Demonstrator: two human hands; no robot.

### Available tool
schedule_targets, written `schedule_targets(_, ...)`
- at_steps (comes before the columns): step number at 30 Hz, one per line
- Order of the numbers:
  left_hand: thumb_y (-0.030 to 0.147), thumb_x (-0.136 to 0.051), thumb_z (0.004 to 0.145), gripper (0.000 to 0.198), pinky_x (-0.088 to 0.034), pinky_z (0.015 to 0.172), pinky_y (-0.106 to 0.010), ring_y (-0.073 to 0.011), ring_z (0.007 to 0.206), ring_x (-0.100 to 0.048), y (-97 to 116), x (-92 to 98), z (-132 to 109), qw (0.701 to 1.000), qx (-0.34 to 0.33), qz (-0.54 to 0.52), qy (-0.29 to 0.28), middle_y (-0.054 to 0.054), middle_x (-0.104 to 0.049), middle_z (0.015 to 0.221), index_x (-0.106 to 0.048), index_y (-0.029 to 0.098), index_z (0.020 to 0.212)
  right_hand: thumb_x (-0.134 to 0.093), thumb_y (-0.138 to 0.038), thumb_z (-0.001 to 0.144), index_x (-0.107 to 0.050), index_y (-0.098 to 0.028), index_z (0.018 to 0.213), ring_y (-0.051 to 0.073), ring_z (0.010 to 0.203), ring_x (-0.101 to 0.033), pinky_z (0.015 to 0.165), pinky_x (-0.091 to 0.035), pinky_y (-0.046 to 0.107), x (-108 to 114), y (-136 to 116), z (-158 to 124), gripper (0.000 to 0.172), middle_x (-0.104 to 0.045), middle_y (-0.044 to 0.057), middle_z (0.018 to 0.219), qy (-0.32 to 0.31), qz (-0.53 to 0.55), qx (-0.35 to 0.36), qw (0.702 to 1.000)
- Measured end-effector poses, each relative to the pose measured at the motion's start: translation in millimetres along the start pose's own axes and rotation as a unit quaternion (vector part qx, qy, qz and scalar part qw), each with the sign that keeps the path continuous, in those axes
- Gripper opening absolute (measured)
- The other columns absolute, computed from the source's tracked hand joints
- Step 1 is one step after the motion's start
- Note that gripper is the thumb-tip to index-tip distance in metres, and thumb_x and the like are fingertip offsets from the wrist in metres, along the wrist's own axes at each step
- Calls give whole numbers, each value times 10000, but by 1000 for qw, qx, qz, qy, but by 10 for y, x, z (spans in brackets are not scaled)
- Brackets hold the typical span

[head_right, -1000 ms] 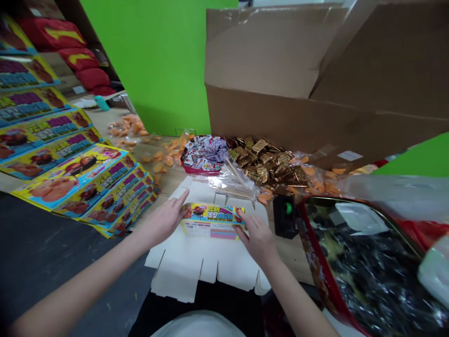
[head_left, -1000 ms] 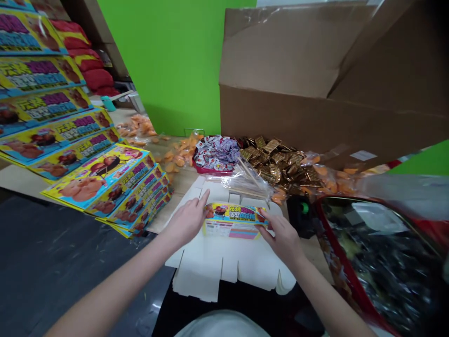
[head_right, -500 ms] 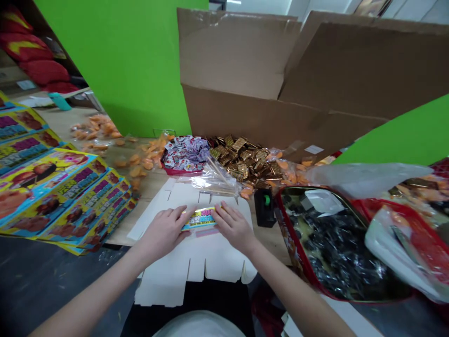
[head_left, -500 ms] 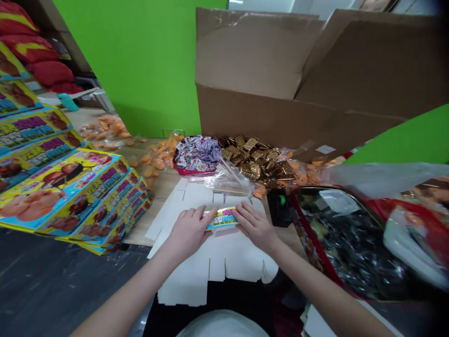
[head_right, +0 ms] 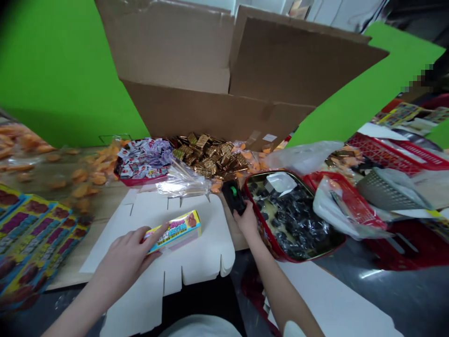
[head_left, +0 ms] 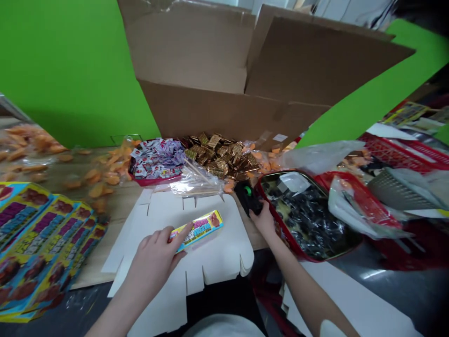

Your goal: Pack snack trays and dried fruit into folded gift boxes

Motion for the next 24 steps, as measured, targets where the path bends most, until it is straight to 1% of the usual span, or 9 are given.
schedule_targets(2,324,-541,902,584,-408,766,-360,-247,919,-557,6,-10,-27,1000,-3,2,8,-85,-572,1121,-325,396,1440,-713,-361,616,-608,-179,961,254,921,-624,785,-471,347,63,-39,109,405,-670,88,951,-35,31,-44,998)
schedule_targets(4,333,-523,911,572,-407,768,-364,-249,917,-555,-16,-4,-28,1000,-2,1,6,-83,-571,1117,-321,394,1443,-641,-408,696,-623,-160,803,218,786,-633,696,-481,332,89,-78,229,270,-670,83,806,-66,66,-86,992)
schedule_targets(6,353,-509,918,562,-408,762,-365,-250,911,-556,-44,5,-7,1000,1,-2,-2,-83,-571,1106,-321,380,1447,-575,-403,746,-610,-149,715,192,674,-615,620,-484,329,78,-103,322,259,-652,81,707,-83,112,-125,982)
schedule_targets(8,361,-505,919,560,-411,760,-363,-251,914,-558,-59,13,17,1000,0,-5,-10,-85,-571,1106,-322,369,1449,-581,-386,722,-590,-164,694,181,632,-598,581,-498,327,56,-110,341,224,-635,58,668,-74,164,-137,974)
schedule_targets(11,354,-505,920,564,-411,765,-365,-250,918,-562,-57,26,27,1000,3,-3,-12,-83,-573,1114,-313,381,1450,-586,-430,680,-554,-210,718,172,679,-595,607,-533,320,40,-48,209,225,-618,8,688,-20,241,-112,964)
schedule_targets(14,351,-494,926,561,-413,783,-369,-252,941,-559,-39,29,25,1000,5,2,-18,-86,-573,1136,-305,380,1453,-570,-466,655,-529,-224,713,167,753,-593,688,-532,310,21,100,18,252,-607,-8,712,37,272,-77,959)
schedule_targets(20,365,-461,935,526,-438,783,-391,-257,919,-576,-62,-10,63,1000,5,-1,-14,-104,-568,1166,-338,335,1445,-594,-449,640,-452,-211,552,219,917,-561,835,-459,344,-34,289,-82,290,-633,54,787,104,193,-16,976)
schedule_targets(22,407,-465,926,496,-444,805,-408,-268,956,-570,-78,-7,52,1000,-8,-24,9,-128,-531,1237,-408,293,1405,-590,-434,669,-474,-204,547,234,972,-541,887,-423,355,-18,281,-132,285,-642,84,851,116,159,5,980)
schedule_targets(24,450,-498,899,490,-432,866,-433,-294,1071,-526,-75,28,8,997,-36,-52,54,-147,-470,1317,-473,262,1351,-549,-440,729,-544,-187,618,232,942,-543,881,-419,363,20,237,-270,277,-638,94,856,121,137,15,983)
Point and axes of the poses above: each hand's wrist, its own z-axis towards the middle knuckle, its own x-axis out of the back of the hand, y = z × x, the point moved 4 cm from there along z, towards the middle knuckle
